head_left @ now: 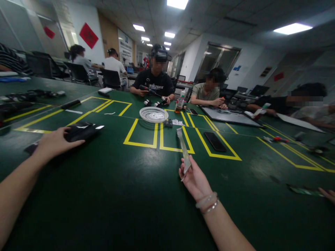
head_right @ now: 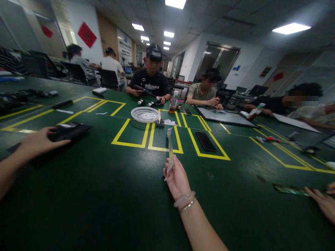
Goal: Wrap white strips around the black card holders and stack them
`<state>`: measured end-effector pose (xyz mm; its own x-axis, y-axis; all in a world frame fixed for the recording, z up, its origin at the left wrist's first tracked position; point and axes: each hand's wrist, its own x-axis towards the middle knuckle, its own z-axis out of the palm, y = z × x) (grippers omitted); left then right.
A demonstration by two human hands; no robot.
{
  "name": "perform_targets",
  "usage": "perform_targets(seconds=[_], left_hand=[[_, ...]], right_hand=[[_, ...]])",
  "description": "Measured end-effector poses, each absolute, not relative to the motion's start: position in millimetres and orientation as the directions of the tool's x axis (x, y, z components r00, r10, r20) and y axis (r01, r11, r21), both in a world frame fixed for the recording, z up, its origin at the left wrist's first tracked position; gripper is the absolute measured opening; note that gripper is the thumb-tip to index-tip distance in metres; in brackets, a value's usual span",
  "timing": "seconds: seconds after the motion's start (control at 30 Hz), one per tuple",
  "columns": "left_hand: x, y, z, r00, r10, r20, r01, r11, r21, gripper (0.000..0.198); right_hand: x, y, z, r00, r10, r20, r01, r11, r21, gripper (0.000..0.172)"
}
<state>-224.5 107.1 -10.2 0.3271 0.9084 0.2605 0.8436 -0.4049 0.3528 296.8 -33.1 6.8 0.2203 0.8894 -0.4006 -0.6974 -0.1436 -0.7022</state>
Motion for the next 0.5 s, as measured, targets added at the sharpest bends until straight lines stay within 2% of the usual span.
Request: perform_targets(seconds=[0.07,0.1,0.13,0.23,0.33,0.5], left_hand=[[-179.5,98.3,-2.1,0.087,0.928,0.362,0.926,-0.210,0.315,0.094],[-155.6,91.1,0.9,0.136,0.922,0.361,0.927,-0.247,0.283,0.104],[-131.8,82.0,3.1,0.241,0.908,0.344,0.909,-0.335,0.249,0.103],[-68.6,48.0,6.3,0.478,0.832,0.284,0.810,-0.542,0.225,0.087],[-25.9,15.8,7.4,0.649,0.728,0.223,0.681,-0.686,0.257,0.086],[-2.0,-5.4,2.7,0.792,0.582,0.185,0.501,-0.792,0.348,0.086]], right_hand=[[297.0,-33.0,7.9,0.222,0.885,-0.409,-0.706,-0.144,-0.694,0.012],[297.1,-32.9,8.4,0.222,0.883,-0.413,-0.709,-0.144,-0.690,0.013],[297.2,-32.8,8.9,0.222,0.881,-0.417,-0.712,-0.146,-0.687,0.014],[296.9,-32.5,10.3,0.227,0.880,-0.418,-0.714,-0.142,-0.686,0.013],[295.4,-33.0,12.4,0.244,0.888,-0.389,-0.704,-0.114,-0.701,0.009],[289.7,-37.5,16.4,0.226,0.928,-0.296,-0.657,-0.079,-0.750,0.029]])
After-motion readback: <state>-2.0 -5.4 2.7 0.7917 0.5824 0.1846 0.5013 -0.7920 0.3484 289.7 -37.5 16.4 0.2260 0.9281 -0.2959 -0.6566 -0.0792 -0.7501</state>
